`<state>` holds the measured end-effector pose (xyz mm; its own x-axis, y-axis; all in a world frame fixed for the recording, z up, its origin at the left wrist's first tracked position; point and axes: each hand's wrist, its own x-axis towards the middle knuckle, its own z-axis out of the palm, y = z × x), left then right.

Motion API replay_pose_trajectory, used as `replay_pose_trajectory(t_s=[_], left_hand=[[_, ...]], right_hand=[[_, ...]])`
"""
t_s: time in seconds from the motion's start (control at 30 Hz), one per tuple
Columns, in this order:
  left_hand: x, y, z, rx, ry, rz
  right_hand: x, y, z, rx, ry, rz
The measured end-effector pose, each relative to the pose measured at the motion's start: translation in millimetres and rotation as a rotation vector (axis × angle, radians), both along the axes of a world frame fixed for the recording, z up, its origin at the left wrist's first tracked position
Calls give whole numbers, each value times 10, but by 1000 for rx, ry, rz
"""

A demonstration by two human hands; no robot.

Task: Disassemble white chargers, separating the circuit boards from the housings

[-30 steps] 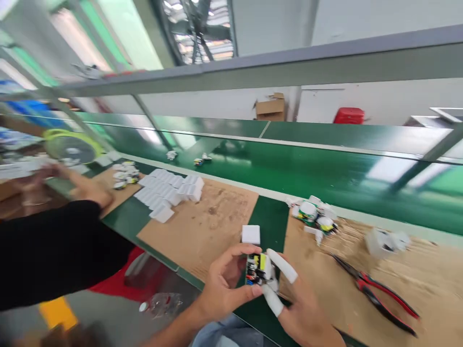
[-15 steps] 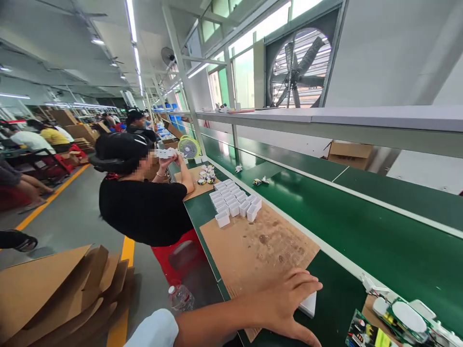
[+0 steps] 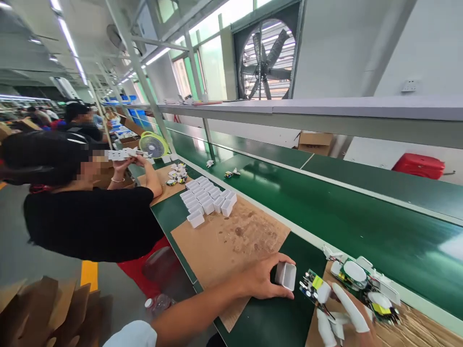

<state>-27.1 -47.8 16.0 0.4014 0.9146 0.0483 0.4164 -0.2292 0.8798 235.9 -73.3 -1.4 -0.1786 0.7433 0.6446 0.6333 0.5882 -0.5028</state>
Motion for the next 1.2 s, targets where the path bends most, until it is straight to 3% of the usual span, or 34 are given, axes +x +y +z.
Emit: replay_pose_trajectory(t_s=[0.2,0.47,0.67,1.2], left_hand=[[23,36,-7,-55,-23,26],[17,76,-83,245,57,-57],[-7,70,-57,277,115,-123],[-18,93,-155,398,166,-176]], right_hand=[[-122,-94,42,33,-24,71],[-170,-111,94,-21,-83,159],[-188,-122,81,-55,-91,194],[-288,-97,62,-43,-121,142]])
